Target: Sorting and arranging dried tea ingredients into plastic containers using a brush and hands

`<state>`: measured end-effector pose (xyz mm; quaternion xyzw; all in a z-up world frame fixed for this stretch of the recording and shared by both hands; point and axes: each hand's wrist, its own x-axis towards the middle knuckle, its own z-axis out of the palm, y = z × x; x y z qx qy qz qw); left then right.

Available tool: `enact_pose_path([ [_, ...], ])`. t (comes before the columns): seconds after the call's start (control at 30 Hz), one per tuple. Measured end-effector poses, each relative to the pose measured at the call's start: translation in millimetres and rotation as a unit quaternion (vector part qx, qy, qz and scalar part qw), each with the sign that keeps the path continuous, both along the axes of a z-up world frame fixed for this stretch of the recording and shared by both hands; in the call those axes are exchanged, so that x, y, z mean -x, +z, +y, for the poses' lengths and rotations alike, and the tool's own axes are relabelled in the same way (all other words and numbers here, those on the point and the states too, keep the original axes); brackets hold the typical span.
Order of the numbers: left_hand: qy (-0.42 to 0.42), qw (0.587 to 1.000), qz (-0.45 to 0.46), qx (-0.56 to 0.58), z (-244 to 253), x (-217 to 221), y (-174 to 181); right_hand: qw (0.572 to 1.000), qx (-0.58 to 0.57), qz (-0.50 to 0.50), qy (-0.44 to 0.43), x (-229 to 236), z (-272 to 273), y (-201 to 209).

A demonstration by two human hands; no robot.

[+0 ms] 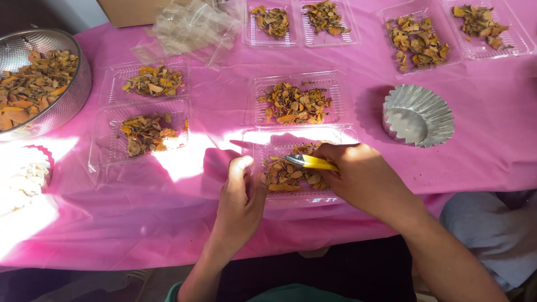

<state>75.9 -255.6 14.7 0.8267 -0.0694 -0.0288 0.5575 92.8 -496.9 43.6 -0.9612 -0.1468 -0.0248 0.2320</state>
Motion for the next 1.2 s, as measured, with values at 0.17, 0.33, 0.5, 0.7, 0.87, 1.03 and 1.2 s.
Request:
enact_pose_path([
  [0.17, -0.018, 0.999, 0.01, -0.028, 1.7, -1.9, 8.6, 0.999, 0.009, 0.026, -0.039, -3.0, 4.9, 0.4],
  [0.33, 0.01, 0.993, -0.075, -0.088, -1.4, 3.0, 14.4, 0.994, 0.002, 0.084, -0.069, -3.4, 4.9, 8.6],
  [0.5, -0.083, 0.992, -0.002, -0.092, -10.6, 0.6, 44.4, 0.979, -0.112, 0.132, -0.107, 2.4, 7.1, 35.0],
  [0.7, -0.127, 0.991, 0.048, -0.004, -36.0, -7.6, 63.7, 0.875, -0.434, 0.203, -0.076, 8.5, -4.4, 30.0],
  [0.87, -0.155, 0.988, -0.018, 0.009, -43.6, -14.2, 61.1, 0.863, -0.455, 0.21, -0.058, 6.6, -8.9, 24.6],
  [1.03, -0.146, 0.989, 0.035, 0.006, -46.0, -20.2, 52.9, 0.843, -0.477, 0.24, -0.061, 5.4, -6.6, 19.6],
  [1.2, -0.119, 0.991, -0.031, 0.059, -42.2, -25.7, 42.4, 0.843, -0.528, 0.079, -0.067, 10.3, -14.9, 33.5],
])
